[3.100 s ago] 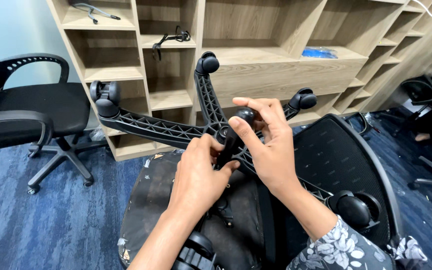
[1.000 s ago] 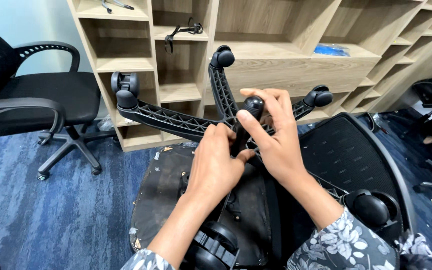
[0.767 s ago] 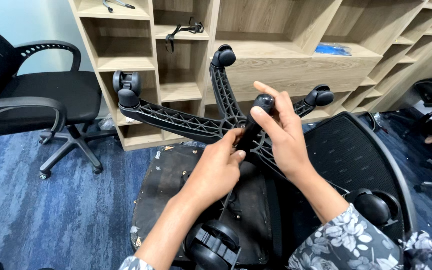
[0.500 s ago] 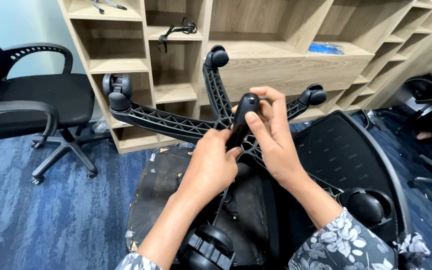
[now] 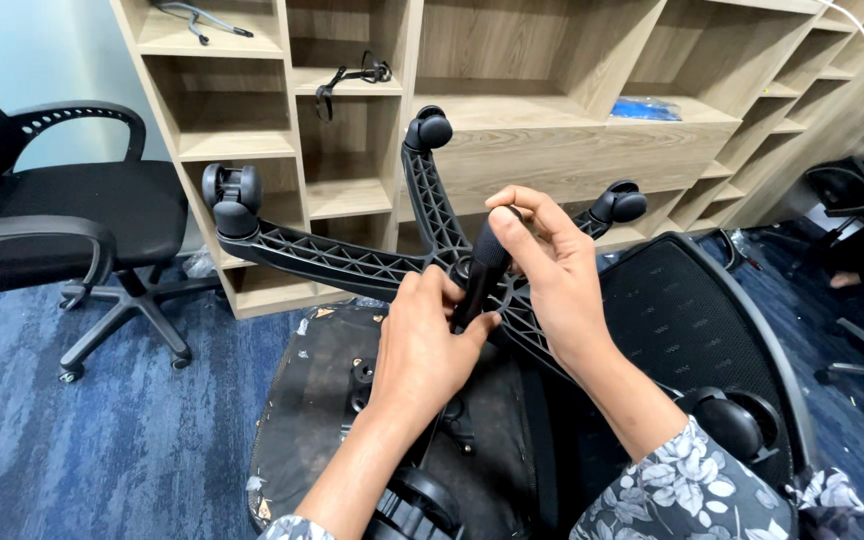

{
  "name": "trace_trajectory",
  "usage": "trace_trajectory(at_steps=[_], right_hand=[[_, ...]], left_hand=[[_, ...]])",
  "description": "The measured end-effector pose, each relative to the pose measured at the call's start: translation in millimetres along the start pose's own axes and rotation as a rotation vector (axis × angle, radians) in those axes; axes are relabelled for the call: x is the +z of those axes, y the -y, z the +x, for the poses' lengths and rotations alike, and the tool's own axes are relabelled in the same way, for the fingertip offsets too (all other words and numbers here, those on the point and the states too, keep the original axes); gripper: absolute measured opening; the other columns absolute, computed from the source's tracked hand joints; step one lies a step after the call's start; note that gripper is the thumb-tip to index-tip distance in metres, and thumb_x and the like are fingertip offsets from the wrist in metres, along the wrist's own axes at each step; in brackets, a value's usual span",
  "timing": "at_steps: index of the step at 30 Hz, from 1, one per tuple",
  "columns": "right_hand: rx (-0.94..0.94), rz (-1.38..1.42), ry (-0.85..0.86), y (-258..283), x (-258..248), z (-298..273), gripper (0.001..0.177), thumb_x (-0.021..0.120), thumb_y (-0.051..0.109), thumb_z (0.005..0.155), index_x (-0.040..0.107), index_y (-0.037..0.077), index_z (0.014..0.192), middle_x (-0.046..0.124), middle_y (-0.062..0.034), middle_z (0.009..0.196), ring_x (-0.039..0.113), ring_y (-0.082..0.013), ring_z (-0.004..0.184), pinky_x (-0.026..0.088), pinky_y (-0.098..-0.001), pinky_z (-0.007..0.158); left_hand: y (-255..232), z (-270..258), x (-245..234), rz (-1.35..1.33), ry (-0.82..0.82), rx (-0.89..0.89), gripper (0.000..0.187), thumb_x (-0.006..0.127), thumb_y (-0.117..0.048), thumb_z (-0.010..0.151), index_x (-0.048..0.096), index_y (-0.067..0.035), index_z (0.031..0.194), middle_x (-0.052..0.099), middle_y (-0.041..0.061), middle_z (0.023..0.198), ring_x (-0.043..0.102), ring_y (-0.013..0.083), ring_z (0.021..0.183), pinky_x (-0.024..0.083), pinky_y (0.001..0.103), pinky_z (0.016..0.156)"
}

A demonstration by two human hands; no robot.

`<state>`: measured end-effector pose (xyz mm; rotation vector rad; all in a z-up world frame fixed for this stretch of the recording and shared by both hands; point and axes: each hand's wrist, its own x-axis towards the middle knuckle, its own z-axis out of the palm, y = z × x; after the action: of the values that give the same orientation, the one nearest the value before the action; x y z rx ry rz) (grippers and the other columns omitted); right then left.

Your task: The person uses a manual T-handle Allen wrench to tighten the central bolt on the base of an office chair. They rotate the wrench repeatedly to secure the base while the chair remains upside down on a work surface.

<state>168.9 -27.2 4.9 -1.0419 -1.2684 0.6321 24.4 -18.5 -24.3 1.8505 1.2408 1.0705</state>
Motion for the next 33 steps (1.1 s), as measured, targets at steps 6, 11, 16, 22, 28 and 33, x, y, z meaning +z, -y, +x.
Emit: trace_trajectory(at_steps=[6,11,16,22,28,33], right_hand=[[-0.080,0.108,0.058,-3,-7,-3,0.020,0.061,0.018,0.110,0.070,0.005,0.122,0.054,0.0030,0.109,0.051,-0.0039,0.091,0.043,-0.0232,0.083],[0.118,0.415,0.223,3,-12,-4,0.029,0.046,0.027,0.110,0.061,0.007,0.123,0.063,-0.0056,0.116,0.062,-0.0147,0.104,0.051,-0.0344,0.097],[0.135,0.599,0.296,7,-7,-2,0.023,0.041,0.025,0.112,0.054,0.008,0.118,0.059,-0.0097,0.113,0.061,-0.0234,0.106,0.050,-0.0410,0.101],[0.164,0.739,0.311,11,-6,-4,0.018,0.046,0.026,0.107,0.048,0.011,0.097,0.055,-0.0109,0.093,0.058,-0.0254,0.089,0.051,-0.0422,0.086],[0.149,0.574,0.224,15,1,-9,0.033,0.045,0.028,0.108,0.041,0.010,0.080,0.040,-0.0017,0.059,0.041,-0.0160,0.054,0.040,-0.0345,0.055],[0.259,0.581,0.469,24,-4,-10,0.041,0.044,0.037,0.110,0.043,0.009,0.081,0.036,0.0001,0.049,0.032,-0.0119,0.040,0.032,-0.0299,0.042]], left_hand=[[16,-7,14,-0.394,0.194,0.164,0.025,0.063,-0.010,0.092,0.062,-0.005,0.116,0.075,0.011,0.105,0.071,0.0176,0.094,0.052,0.032,0.085],[34,-4,11,-0.716,0.354,-0.030,0.037,0.050,-0.013,0.101,0.061,-0.006,0.136,0.075,0.005,0.114,0.065,0.0100,0.089,0.051,0.026,0.085],[38,-1,15,-0.728,0.339,-0.025,0.032,0.054,-0.010,0.099,0.062,-0.001,0.129,0.072,0.003,0.109,0.067,0.0083,0.090,0.053,0.024,0.087],[35,-7,12,-0.606,0.257,-0.031,0.022,0.070,-0.005,0.089,0.061,-0.004,0.109,0.065,0.001,0.088,0.061,0.0055,0.079,0.050,0.024,0.072],[29,-9,10,-0.563,0.261,0.066,0.032,0.085,-0.005,0.075,0.061,-0.004,0.096,0.059,-0.005,0.080,0.047,0.0034,0.067,0.044,0.023,0.060],[24,-11,4,-0.428,0.343,-0.053,0.034,0.088,-0.007,0.073,0.065,-0.003,0.098,0.058,0.004,0.081,0.051,0.0124,0.070,0.044,0.029,0.064]])
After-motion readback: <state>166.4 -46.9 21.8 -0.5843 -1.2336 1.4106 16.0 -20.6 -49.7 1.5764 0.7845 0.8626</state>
